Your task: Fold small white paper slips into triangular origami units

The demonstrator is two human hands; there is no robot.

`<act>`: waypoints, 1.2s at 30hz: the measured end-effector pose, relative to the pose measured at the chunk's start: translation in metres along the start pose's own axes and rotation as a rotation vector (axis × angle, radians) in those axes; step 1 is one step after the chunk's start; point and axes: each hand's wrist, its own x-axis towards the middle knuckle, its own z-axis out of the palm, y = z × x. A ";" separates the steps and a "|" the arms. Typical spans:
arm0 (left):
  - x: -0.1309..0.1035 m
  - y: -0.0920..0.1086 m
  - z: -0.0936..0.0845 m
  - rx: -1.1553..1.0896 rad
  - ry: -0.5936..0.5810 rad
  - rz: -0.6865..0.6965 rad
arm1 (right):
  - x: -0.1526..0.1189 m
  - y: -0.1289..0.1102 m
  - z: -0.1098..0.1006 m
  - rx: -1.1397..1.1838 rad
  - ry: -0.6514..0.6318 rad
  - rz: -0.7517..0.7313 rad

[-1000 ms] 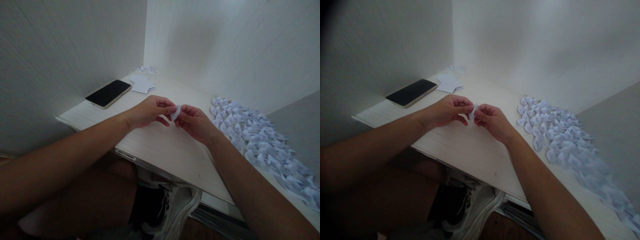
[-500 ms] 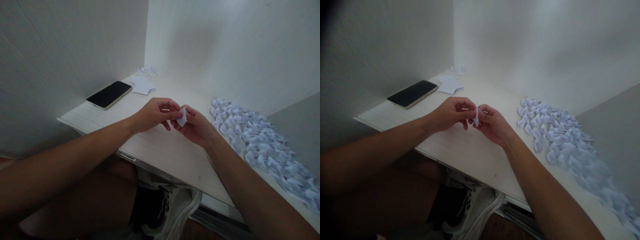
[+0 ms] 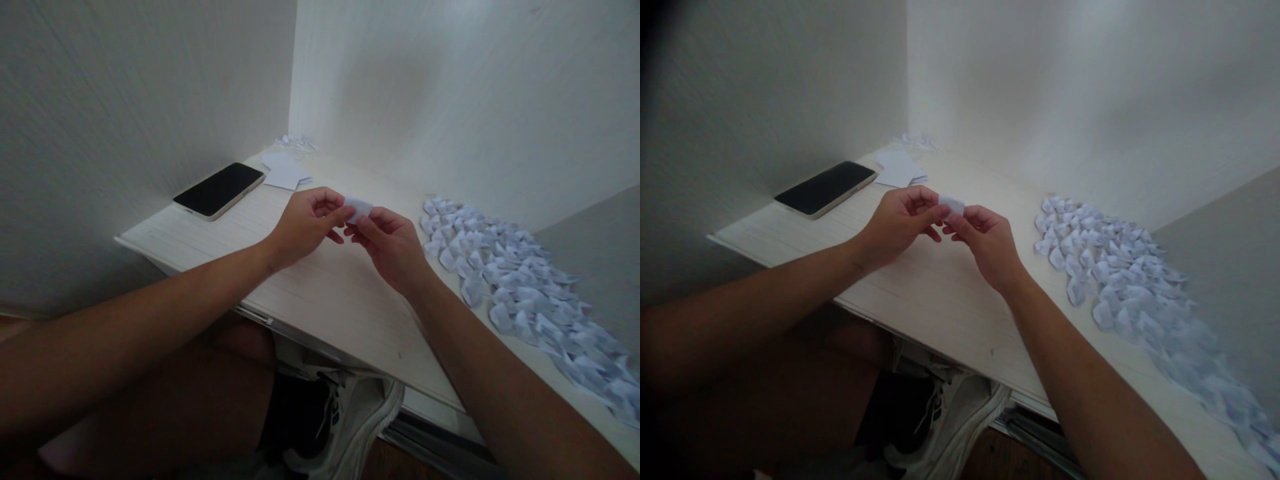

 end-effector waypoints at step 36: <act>0.005 0.003 -0.014 0.264 -0.195 0.036 | 0.001 -0.001 -0.008 -0.532 0.021 -0.294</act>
